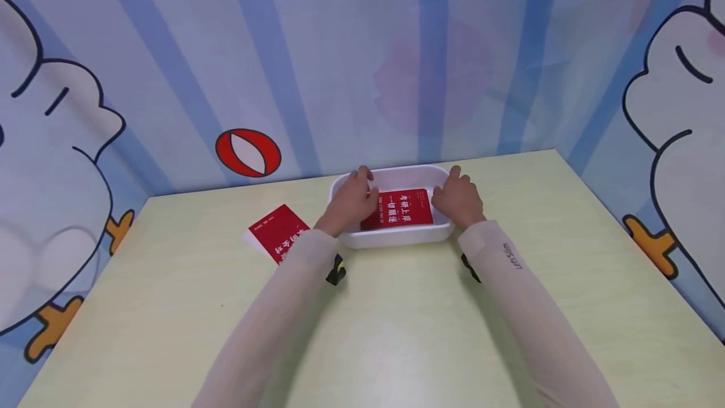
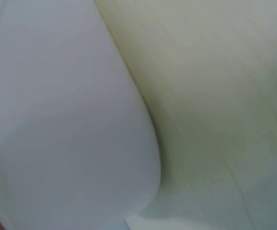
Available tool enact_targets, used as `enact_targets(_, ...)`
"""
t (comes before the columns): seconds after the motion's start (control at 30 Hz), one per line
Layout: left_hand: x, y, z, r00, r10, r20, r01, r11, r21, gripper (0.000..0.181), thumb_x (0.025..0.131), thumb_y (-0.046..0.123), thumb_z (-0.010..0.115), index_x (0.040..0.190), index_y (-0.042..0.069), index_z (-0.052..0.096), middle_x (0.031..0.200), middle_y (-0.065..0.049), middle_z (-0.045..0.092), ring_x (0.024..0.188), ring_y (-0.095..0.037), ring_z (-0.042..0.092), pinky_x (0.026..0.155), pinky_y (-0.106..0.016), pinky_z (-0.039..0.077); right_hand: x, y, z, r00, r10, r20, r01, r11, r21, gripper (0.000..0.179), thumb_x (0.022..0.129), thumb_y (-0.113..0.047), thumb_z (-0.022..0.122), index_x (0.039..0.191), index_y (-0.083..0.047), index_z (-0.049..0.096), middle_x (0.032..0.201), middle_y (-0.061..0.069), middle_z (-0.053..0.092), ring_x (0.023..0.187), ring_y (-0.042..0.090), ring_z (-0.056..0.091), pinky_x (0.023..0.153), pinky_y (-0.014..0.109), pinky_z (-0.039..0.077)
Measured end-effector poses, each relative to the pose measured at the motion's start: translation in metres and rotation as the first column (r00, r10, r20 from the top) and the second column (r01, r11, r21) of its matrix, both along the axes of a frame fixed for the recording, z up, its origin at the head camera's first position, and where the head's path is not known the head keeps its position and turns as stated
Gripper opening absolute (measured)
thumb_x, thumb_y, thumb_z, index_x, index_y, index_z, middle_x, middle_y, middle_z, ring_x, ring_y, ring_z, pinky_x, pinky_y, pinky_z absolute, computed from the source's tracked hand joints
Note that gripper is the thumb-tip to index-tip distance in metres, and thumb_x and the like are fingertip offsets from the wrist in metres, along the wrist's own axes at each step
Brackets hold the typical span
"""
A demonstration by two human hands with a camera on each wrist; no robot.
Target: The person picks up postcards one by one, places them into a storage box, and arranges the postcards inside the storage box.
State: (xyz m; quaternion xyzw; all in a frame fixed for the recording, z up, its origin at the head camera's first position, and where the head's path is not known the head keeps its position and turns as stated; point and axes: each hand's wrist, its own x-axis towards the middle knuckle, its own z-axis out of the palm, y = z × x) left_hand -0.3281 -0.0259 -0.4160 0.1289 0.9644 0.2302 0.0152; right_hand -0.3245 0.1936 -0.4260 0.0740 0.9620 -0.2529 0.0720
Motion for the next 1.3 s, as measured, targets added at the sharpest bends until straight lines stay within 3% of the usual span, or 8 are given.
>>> enact_targets(0.27,-0.003,-0.01,0.008,0.998,0.015,-0.063,-0.021,0.996,-0.085,0.037,0.102,0.027,0.05,0.134,0.008,0.046,0.122,-0.011,0.057,0.108,-0.021,0.059,0.1,-0.037,0.053,0.0,0.0,0.0,1.0,0.002,-0.019,-0.002,1.0,0.006,0.069,0.099,-0.027,0.048,0.147,0.013,0.018,0.136,0.036,0.043,0.121,0.05,0.051,0.103,0.061,0.046)
enact_targets(0.5,-0.002,-0.022,0.012,0.993,0.054,-0.104,-0.061,0.996,-0.063,0.036,0.102,0.025,0.051,0.133,0.006,0.046,0.124,-0.013,0.057,0.11,-0.024,0.057,0.098,-0.037,0.054,0.002,0.001,-0.001,1.0,-0.003,-0.002,0.003,0.999,0.032,0.069,0.099,-0.028,0.048,0.147,0.012,0.018,0.135,0.036,0.043,0.12,0.049,0.052,0.102,0.061,0.047)
enact_targets(0.8,-0.002,-0.041,0.018,0.982,0.059,-0.181,-0.065,0.997,-0.028,0.033,0.103,0.022,0.048,0.128,0.001,0.048,0.122,-0.018,0.056,0.11,-0.03,0.056,0.094,-0.041,0.054,0.003,0.002,0.004,1.0,0.003,0.0,-0.003,0.999,0.043,0.07,0.099,-0.028,0.047,0.147,0.012,0.018,0.135,0.037,0.042,0.121,0.05,0.051,0.101,0.063,0.047)
enact_targets(1.03,-0.003,-0.058,0.018,0.982,0.113,-0.152,-0.114,0.993,0.008,0.032,0.104,0.024,0.047,0.127,0.003,0.047,0.12,-0.017,0.054,0.11,-0.028,0.053,0.092,-0.041,0.054,0.003,-0.001,0.003,1.0,0.004,0.002,-0.004,0.999,0.043,0.07,0.099,-0.028,0.048,0.147,0.012,0.018,0.135,0.036,0.043,0.12,0.05,0.052,0.1,0.062,0.047)
enact_targets(1.3,-0.002,-0.07,0.014,0.975,0.154,-0.162,-0.151,0.988,0.033,0.032,0.103,0.022,0.049,0.127,0.003,0.047,0.12,-0.018,0.054,0.108,-0.028,0.054,0.09,-0.042,0.056,0.003,-0.002,0.002,1.0,-0.001,0.001,0.001,0.998,0.059,0.069,0.099,-0.028,0.049,0.147,0.011,0.019,0.135,0.035,0.044,0.12,0.049,0.053,0.099,0.062,0.048)
